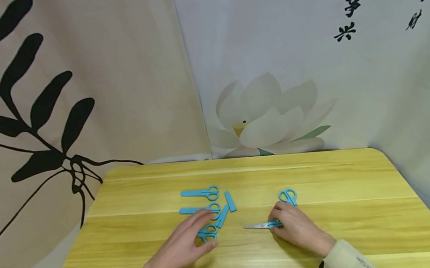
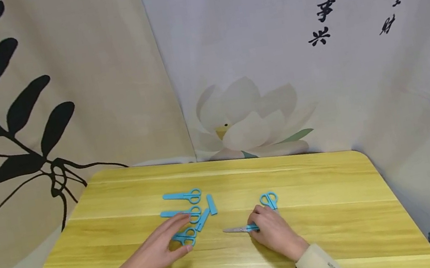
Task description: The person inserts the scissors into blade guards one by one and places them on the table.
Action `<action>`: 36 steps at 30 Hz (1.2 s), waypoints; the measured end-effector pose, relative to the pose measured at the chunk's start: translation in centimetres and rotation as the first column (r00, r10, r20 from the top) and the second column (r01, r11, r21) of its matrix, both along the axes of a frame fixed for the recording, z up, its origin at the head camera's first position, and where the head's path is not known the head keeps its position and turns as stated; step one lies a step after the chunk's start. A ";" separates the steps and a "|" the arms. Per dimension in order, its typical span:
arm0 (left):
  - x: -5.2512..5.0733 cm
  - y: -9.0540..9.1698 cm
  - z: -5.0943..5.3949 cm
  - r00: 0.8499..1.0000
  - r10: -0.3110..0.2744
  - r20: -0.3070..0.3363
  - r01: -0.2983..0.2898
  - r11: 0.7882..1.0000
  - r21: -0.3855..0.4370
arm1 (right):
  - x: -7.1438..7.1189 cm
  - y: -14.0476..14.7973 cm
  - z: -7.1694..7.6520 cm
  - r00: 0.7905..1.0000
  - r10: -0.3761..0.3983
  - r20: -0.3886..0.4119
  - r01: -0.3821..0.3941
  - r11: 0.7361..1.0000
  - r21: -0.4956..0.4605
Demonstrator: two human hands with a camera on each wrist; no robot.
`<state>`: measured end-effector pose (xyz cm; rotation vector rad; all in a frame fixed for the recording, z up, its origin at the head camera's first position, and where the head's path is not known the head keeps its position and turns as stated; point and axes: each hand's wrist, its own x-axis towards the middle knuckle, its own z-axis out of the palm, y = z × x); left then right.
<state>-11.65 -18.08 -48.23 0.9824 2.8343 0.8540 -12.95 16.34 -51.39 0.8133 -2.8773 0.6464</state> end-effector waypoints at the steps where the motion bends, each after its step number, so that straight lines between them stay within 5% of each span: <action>1: -0.5 0.3 0.0 1.000 -0.017 0.001 0.017 1.000 0.000 | 0.0 0.2 0.1 1.000 -0.004 0.007 0.004 1.000 -0.006; 10: -4.5 2.6 -0.5 0.991 -0.131 -0.008 0.130 0.986 -0.104 | 0.7 1.8 1.0 0.998 -0.060 0.023 0.062 0.995 -0.083; 17: -5.8 3.9 -1.6 0.979 -0.197 -0.047 0.176 0.943 -0.282 | 1.1 2.9 1.6 0.996 -0.093 0.014 0.094 0.990 -0.107; 24: -6.2 5.0 -2.0 0.979 -0.202 -0.012 0.189 0.934 -0.304 | 1.4 3.6 1.9 0.994 -0.105 0.022 0.107 0.986 -0.127; 32: -5.1 6.9 -1.5 0.970 -0.231 0.075 0.243 0.938 -0.246 | 1.6 4.7 2.0 0.988 -0.148 0.039 0.153 0.976 -0.158; 36: -4.8 7.5 -1.4 0.962 -0.268 0.054 0.273 0.935 -0.228 | 1.7 5.3 1.9 0.986 -0.160 0.043 0.165 0.972 -0.170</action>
